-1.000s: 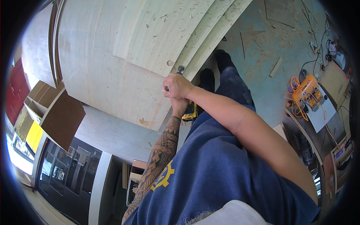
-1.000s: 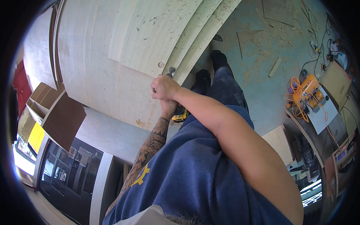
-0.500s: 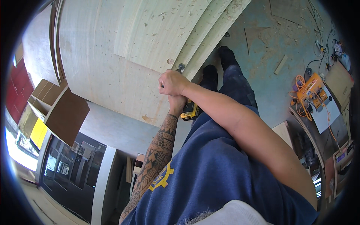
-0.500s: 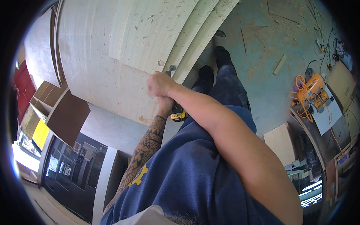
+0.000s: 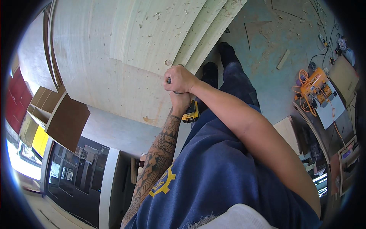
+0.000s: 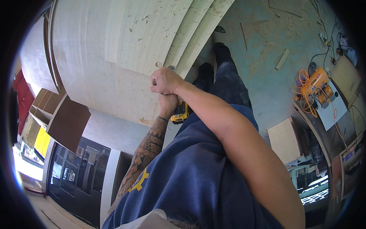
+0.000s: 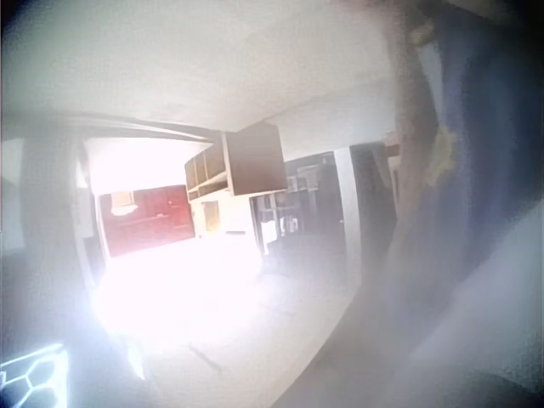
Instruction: Drill holes into wood panels using a power drill and organize the panels.
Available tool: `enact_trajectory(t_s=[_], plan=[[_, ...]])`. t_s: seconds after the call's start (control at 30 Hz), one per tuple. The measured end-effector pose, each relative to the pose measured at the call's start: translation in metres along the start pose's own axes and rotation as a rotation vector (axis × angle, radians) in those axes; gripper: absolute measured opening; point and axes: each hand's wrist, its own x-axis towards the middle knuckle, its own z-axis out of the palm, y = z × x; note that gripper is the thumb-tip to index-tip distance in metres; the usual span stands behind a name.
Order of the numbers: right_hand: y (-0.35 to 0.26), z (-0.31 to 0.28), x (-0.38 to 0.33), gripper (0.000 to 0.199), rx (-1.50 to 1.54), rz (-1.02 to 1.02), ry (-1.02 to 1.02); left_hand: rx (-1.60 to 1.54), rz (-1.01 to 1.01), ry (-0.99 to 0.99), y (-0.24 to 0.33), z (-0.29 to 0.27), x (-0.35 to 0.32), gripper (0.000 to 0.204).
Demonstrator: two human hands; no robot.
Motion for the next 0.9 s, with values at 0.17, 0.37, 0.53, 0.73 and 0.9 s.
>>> enact_trajectory(t_s=[0.17, 0.37, 0.53, 0.73, 0.9], plan=[[-0.002, 0.015, -0.013, 0.018, -0.064, -0.101, 0.025, 0.062, 0.371, 0.219, -0.016, 0.01, -0.011, 0.033], [-0.01, 0.048, 0.003, 0.02, -0.287, -0.107, -0.075, -0.384, 0.204, 0.172, -0.074, 0.013, 0.01, 0.035], [-0.007, 0.031, 0.014, 0.021, -0.186, 0.009, -0.116, -0.426, 0.03, 0.084, -0.024, -0.002, 0.004, 0.033], [0.001, 0.0, -0.006, 0.022, -0.112, -0.057, 0.008, -0.015, 0.108, 0.045, 0.011, 0.0, -0.008, 0.036], [-0.001, 0.008, -0.023, 0.019, -0.063, -0.105, 0.015, 0.034, 0.377, 0.237, -0.011, 0.009, -0.01, 0.037]])
